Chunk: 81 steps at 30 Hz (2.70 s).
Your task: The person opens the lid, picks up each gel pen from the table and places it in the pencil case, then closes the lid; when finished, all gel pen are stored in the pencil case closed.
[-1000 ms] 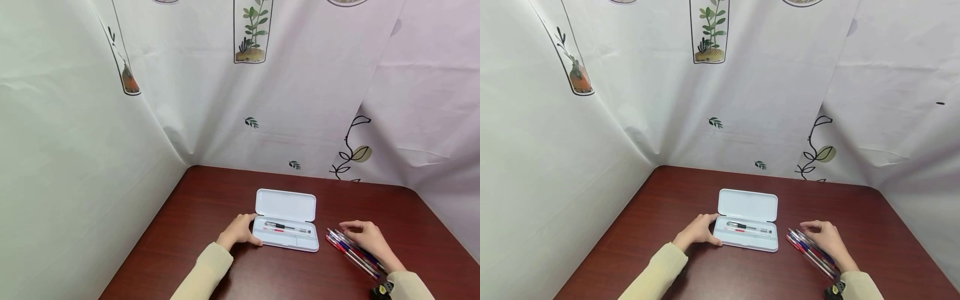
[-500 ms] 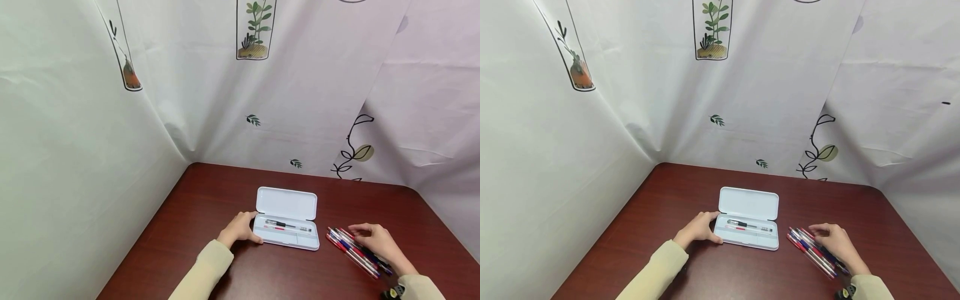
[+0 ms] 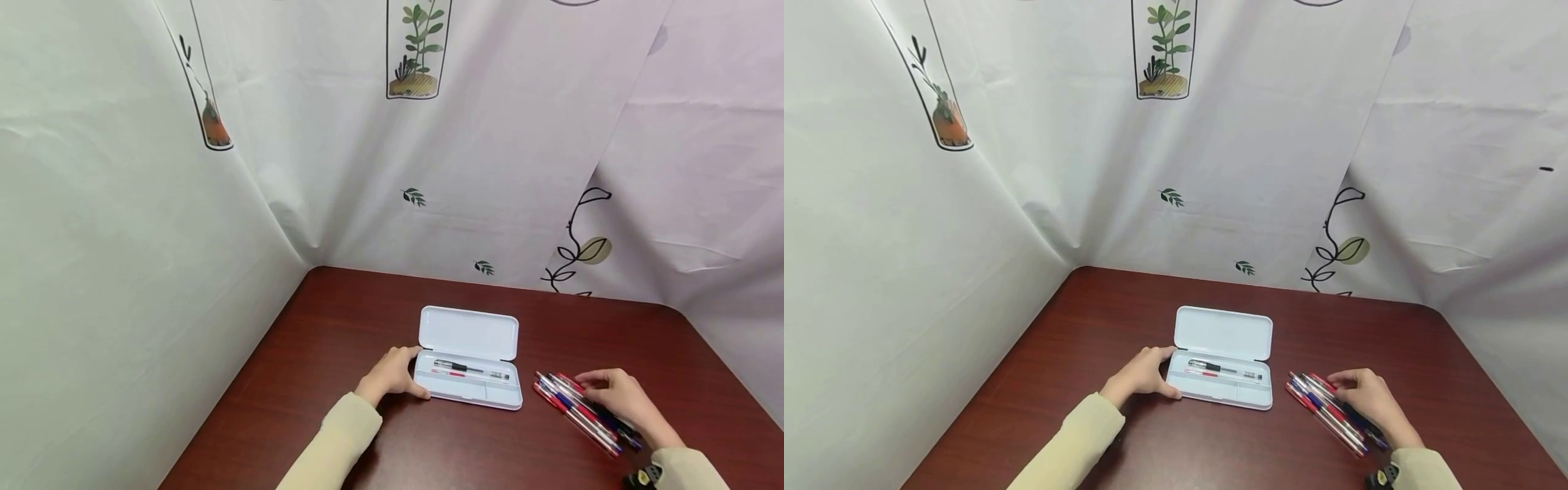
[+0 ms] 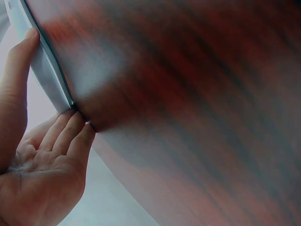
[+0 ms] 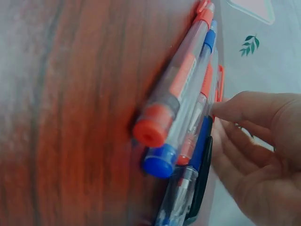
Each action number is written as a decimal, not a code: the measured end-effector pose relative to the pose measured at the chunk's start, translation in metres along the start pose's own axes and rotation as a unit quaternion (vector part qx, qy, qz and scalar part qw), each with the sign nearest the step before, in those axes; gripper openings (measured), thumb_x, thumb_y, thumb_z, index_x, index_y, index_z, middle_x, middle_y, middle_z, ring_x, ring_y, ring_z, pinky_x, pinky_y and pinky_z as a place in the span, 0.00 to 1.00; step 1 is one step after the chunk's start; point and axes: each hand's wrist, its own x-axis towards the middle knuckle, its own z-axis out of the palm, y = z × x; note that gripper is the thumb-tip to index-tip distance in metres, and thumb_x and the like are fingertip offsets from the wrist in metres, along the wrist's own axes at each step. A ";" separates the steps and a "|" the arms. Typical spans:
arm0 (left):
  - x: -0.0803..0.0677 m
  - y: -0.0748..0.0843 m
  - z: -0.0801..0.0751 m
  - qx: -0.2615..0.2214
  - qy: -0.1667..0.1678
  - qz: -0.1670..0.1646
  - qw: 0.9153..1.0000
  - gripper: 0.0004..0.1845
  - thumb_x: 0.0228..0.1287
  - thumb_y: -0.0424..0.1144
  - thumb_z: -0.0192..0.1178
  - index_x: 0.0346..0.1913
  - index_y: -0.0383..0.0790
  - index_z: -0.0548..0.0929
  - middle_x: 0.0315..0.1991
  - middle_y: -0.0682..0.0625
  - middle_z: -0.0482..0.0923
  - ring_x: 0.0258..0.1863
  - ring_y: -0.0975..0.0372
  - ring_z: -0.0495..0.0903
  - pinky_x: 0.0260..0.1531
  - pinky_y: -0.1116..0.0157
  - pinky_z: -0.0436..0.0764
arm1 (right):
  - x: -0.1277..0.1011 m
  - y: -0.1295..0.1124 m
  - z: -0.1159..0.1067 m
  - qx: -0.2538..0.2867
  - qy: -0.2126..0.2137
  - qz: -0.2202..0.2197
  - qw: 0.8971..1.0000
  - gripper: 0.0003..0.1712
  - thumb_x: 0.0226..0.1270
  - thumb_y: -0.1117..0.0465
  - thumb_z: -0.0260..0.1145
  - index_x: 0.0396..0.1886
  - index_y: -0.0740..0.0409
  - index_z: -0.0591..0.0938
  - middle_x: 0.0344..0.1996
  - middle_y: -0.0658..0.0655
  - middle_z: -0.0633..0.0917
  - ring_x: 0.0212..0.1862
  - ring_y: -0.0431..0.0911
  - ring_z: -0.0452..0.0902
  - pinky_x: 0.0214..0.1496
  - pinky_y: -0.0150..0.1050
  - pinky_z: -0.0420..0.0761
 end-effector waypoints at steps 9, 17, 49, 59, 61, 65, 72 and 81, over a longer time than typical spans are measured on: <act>0.000 0.000 0.004 -0.004 0.000 0.004 1.000 0.45 0.32 0.49 0.84 0.60 0.39 0.79 0.48 0.47 0.84 0.44 0.58 0.81 0.48 0.60 0.79 | 0.001 -0.001 0.001 -0.064 0.014 -0.036 0.997 0.10 0.55 0.66 0.69 0.37 0.65 0.87 0.28 0.53 0.86 0.30 0.41 0.74 0.31 0.37 0.75; 0.000 -0.002 0.002 -0.006 0.002 0.001 1.000 0.45 0.32 0.48 0.84 0.60 0.38 0.78 0.47 0.47 0.84 0.44 0.59 0.80 0.48 0.60 0.79 | 0.002 -0.002 0.005 -0.077 0.032 -0.059 0.995 0.08 0.57 0.69 0.68 0.37 0.65 0.87 0.29 0.54 0.85 0.31 0.44 0.76 0.33 0.41 0.77; 0.001 -0.003 0.002 0.006 0.006 0.012 1.000 0.45 0.32 0.49 0.84 0.59 0.38 0.79 0.48 0.46 0.84 0.43 0.58 0.81 0.47 0.60 0.80 | 0.001 -0.012 0.013 -0.048 0.089 -0.123 0.987 0.12 0.56 0.67 0.71 0.41 0.56 0.88 0.35 0.50 0.86 0.32 0.30 0.73 0.33 0.32 0.76; 0.000 -0.002 0.002 0.006 0.004 0.005 1.000 0.45 0.32 0.49 0.84 0.60 0.38 0.79 0.49 0.46 0.83 0.45 0.58 0.81 0.49 0.61 0.80 | 0.003 -0.022 0.017 -0.032 0.092 -0.124 0.987 0.13 0.54 0.68 0.73 0.40 0.55 0.88 0.35 0.50 0.86 0.31 0.30 0.74 0.33 0.32 0.78; -0.001 -0.002 0.001 0.006 0.005 0.005 1.000 0.46 0.31 0.49 0.84 0.60 0.38 0.79 0.50 0.45 0.83 0.46 0.58 0.81 0.49 0.60 0.80 | 0.004 -0.026 0.018 -0.033 0.096 -0.127 0.987 0.13 0.53 0.69 0.73 0.39 0.55 0.88 0.34 0.50 0.85 0.30 0.30 0.74 0.33 0.31 0.77; -0.001 -0.002 0.001 0.008 0.006 0.004 1.000 0.45 0.32 0.49 0.84 0.60 0.38 0.79 0.50 0.45 0.83 0.46 0.57 0.81 0.49 0.60 0.80 | 0.005 -0.034 0.019 -0.031 0.103 -0.131 0.986 0.12 0.53 0.69 0.72 0.39 0.56 0.88 0.31 0.49 0.84 0.29 0.31 0.72 0.32 0.31 0.76; -0.001 -0.002 0.001 0.010 0.010 0.008 1.000 0.45 0.33 0.48 0.84 0.60 0.36 0.78 0.49 0.44 0.83 0.44 0.56 0.81 0.47 0.58 0.80 | 0.008 -0.045 0.025 0.003 0.096 -0.128 0.987 0.12 0.53 0.71 0.70 0.38 0.58 0.87 0.30 0.50 0.83 0.28 0.33 0.72 0.31 0.30 0.76; -0.002 -0.002 0.002 0.009 0.008 0.001 1.000 0.47 0.31 0.49 0.84 0.60 0.37 0.78 0.50 0.44 0.83 0.45 0.56 0.81 0.48 0.59 0.80 | 0.017 -0.058 0.031 0.010 0.081 -0.126 0.989 0.12 0.55 0.69 0.70 0.39 0.55 0.87 0.31 0.49 0.84 0.30 0.35 0.74 0.32 0.30 0.78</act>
